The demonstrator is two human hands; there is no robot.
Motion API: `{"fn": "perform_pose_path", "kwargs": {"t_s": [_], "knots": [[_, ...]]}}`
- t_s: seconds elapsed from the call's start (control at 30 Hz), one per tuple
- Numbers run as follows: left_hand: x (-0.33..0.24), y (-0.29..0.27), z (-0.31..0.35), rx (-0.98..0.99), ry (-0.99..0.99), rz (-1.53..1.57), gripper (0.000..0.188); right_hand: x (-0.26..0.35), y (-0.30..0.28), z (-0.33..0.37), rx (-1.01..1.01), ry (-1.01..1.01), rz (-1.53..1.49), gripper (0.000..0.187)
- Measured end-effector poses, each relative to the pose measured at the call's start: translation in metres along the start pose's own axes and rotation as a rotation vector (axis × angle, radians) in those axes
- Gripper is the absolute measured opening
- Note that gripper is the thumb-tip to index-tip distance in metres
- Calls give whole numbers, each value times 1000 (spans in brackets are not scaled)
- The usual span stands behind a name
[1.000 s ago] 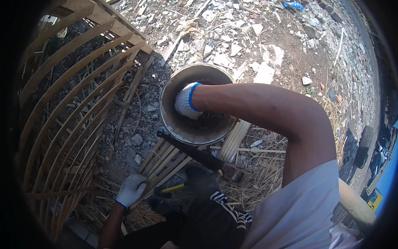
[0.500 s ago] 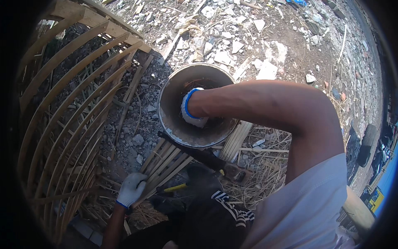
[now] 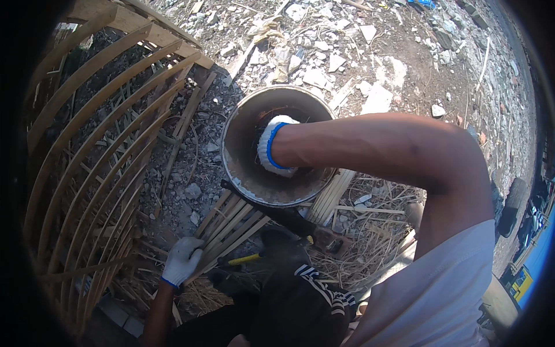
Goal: Constructing a curved bamboo lattice structure using strips of bamboo, a hammer, and nails.
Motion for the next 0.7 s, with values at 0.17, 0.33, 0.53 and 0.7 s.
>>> {"fn": "perform_pose_path", "kwargs": {"t_s": [0.17,0.33,0.53,0.7], "knots": [[5,0,4,44,-5,-18,23,-21,-28,-11,2,-104,169,23],[4,1,3,9,14,-3,22,-12,15,-4,318,12,108,31],[6,9,7,32,-12,16,24,-14,5,15,328,-34,113,36],[-6,8,-1,74,2,49,24,-43,-23,16,-84,-191,-16,33]]}}
Point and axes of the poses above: each hand's wrist, its own z-axis away from the middle knuckle, its own y-axis out of the palm, x = y × z, the point moved 2 cm from there along -z, towards the middle knuckle, and after that the axes turned 13 degrees about -z, right-handed, at the moved point
